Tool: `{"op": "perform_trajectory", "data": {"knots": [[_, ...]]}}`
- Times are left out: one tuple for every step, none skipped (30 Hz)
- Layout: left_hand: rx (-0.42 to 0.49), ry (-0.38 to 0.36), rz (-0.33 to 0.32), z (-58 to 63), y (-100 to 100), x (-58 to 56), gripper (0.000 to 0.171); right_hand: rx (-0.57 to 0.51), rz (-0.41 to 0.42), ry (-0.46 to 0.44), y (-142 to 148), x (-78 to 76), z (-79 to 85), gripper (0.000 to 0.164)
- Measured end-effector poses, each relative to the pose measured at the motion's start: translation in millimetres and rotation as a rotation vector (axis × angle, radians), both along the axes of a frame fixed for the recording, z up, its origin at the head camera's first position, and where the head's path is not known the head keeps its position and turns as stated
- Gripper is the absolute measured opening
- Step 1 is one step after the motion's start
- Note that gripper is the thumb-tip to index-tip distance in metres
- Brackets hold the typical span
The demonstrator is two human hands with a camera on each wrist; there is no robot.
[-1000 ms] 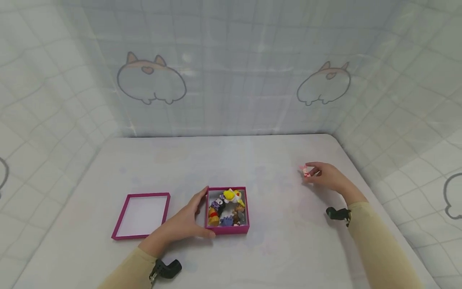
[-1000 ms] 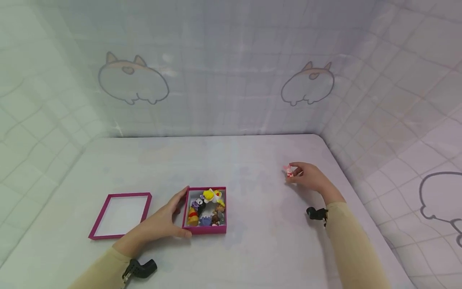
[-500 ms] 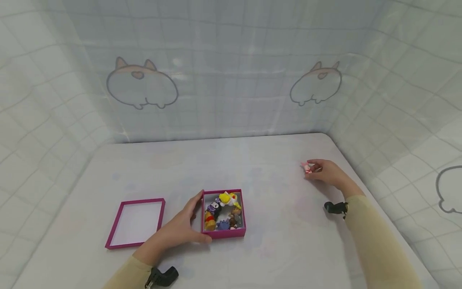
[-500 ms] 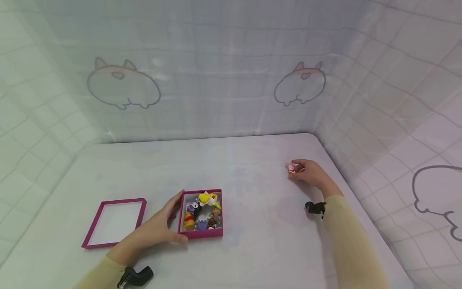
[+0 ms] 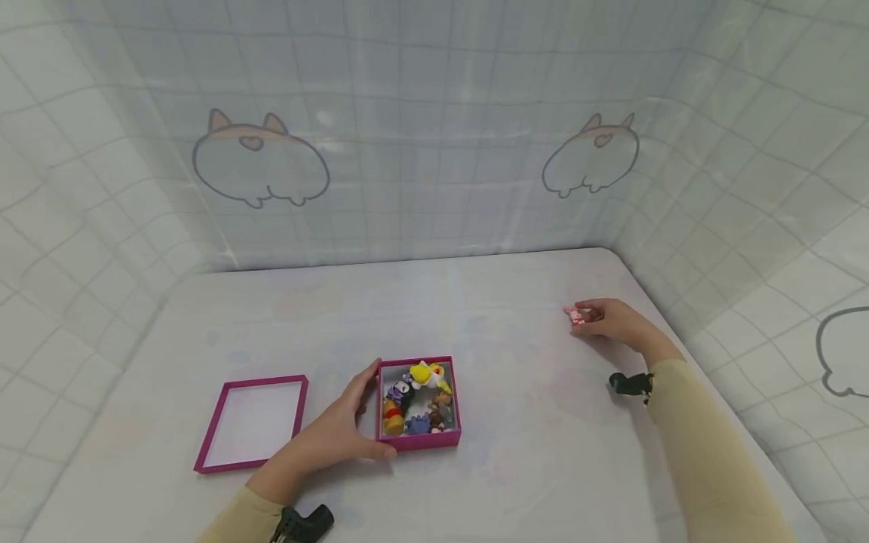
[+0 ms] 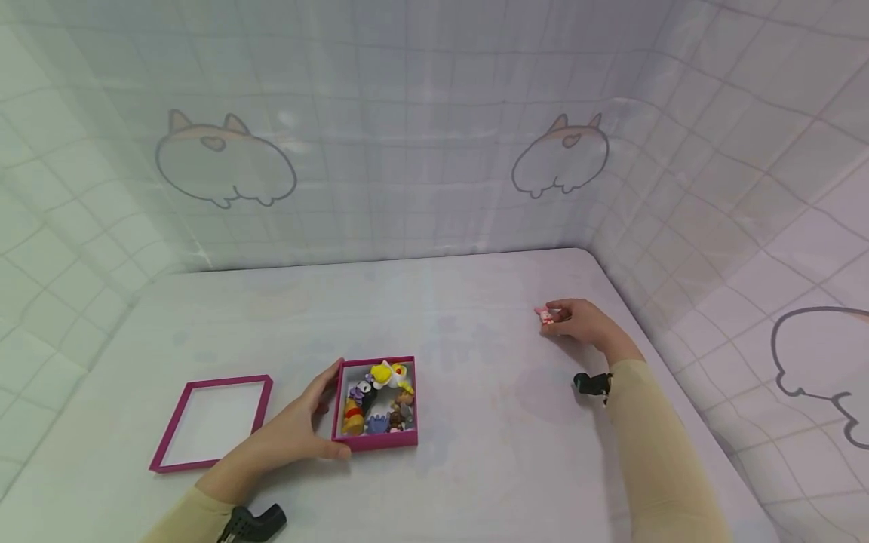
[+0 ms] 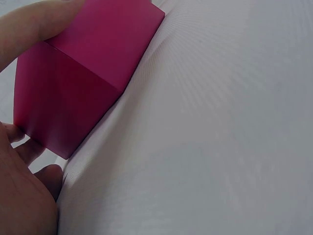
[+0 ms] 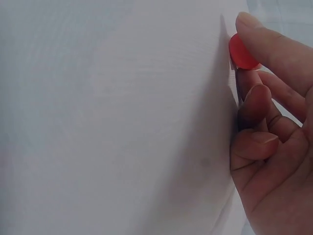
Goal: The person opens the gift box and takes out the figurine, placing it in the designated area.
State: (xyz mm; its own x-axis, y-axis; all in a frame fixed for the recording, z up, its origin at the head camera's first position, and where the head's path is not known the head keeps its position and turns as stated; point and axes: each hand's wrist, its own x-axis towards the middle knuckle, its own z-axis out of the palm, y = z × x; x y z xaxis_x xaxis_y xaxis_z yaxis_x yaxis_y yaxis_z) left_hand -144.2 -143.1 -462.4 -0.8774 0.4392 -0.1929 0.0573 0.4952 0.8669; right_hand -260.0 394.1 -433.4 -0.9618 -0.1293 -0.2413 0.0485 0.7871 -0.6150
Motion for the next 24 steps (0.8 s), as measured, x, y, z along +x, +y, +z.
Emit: {"op": "perform_trajectory", "data": {"knots": [[0.004, -0.003, 0.000, 0.1, 0, -0.1, 0.129, 0.002, 0.003, -0.005, 0, -0.3, 0.4, 0.077], [0.005, -0.004, 0.000, 0.3, 0, -0.3, 0.129, 0.002, 0.011, -0.009, 0, -0.4, 1.2, 0.077], [0.009, -0.003, 0.000, 0.4, 0, -0.5, 0.129, 0.003, 0.013, -0.013, 1, -0.5, 1.8, 0.077], [0.014, -0.005, -0.001, 0.6, -1, -0.5, 0.129, 0.002, 0.016, -0.017, 1, -0.7, 2.4, 0.077], [0.018, -0.006, -0.003, 0.7, -1, -0.5, 0.129, 0.004, 0.017, -0.019, 1, -0.7, 3.1, 0.077], [0.024, -0.007, -0.006, 0.9, -1, -0.4, 0.129, 0.006, 0.022, -0.020, 2, -0.8, 3.7, 0.077], [0.028, -0.006, -0.008, 1.0, -1, -0.4, 0.129, 0.005, 0.022, -0.022, 2, -0.9, 4.0, 0.077], [0.030, -0.005, -0.010, 1.2, -1, -0.4, 0.129, 0.006, 0.023, -0.024, 2, -0.9, 4.4, 0.077], [0.034, -0.005, -0.011, 1.3, -1, -0.5, 0.129, 0.005, 0.022, -0.026, 2, -1.0, 4.4, 0.078], [0.036, -0.007, -0.012, 1.3, -1, -0.6, 0.129, 0.009, 0.023, -0.028, 2, -1.0, 4.8, 0.078], [0.035, -0.005, -0.012, 1.2, -2, -0.9, 0.129, 0.012, 0.023, -0.030, 2, -0.9, 5.1, 0.079], [0.034, -0.003, -0.012, 1.2, -2, -1.1, 0.129, 0.012, 0.022, -0.032, 1, -0.7, 5.4, 0.079], [0.031, -0.001, -0.010, 1.2, -2, -1.2, 0.129, 0.012, 0.019, -0.033, 1, -0.2, 5.4, 0.080], [0.028, -0.001, -0.010, 1.2, -2, -1.2, 0.129, 0.014, 0.021, -0.035, 1, 0.3, 5.5, 0.081], [0.027, 0.000, -0.009, 1.1, -3, -1.1, 0.129, 0.014, 0.022, -0.036, 1, 0.8, 5.7, 0.082], [0.026, 0.000, -0.008, 1.2, -3, -1.0, 0.129, 0.015, 0.025, -0.038, 1, 1.6, 6.1, 0.084], [0.027, -0.001, -0.008, 1.3, -3, -0.8, 0.129, 0.015, 0.025, -0.042, 1, 2.3, 6.6, 0.085], [0.029, -0.001, -0.008, 1.4, -3, -0.6, 0.129, 0.013, 0.025, -0.046, 1, 3.3, 7.3, 0.086], [0.029, 0.000, -0.008, 1.6, -3, -0.3, 0.129, 0.012, 0.025, -0.047, 2, 4.4, 8.1, 0.087], [0.030, 0.001, -0.009, 1.8, -3, -0.1, 0.129, 0.010, 0.024, -0.046, 2, 5.7, 9.2, 0.087], [0.033, 0.002, -0.011, 2.1, -3, 0.1, 0.130, 0.007, 0.020, -0.042, 3, 7.3, 10.9, 0.087], [0.034, 0.002, -0.013, 2.4, -3, 0.2, 0.130, 0.008, 0.016, -0.035, 3, 9.3, 13.1, 0.087], [0.034, 0.002, -0.015, 2.7, -3, 0.2, 0.130, 0.008, 0.007, -0.024, 3, 11.3, 15.3, 0.086], [0.034, 0.004, -0.017, 3.0, -3, 0.2, 0.130, 0.007, 0.000, -0.008, 3, 13.5, 18.0, 0.084]]}}
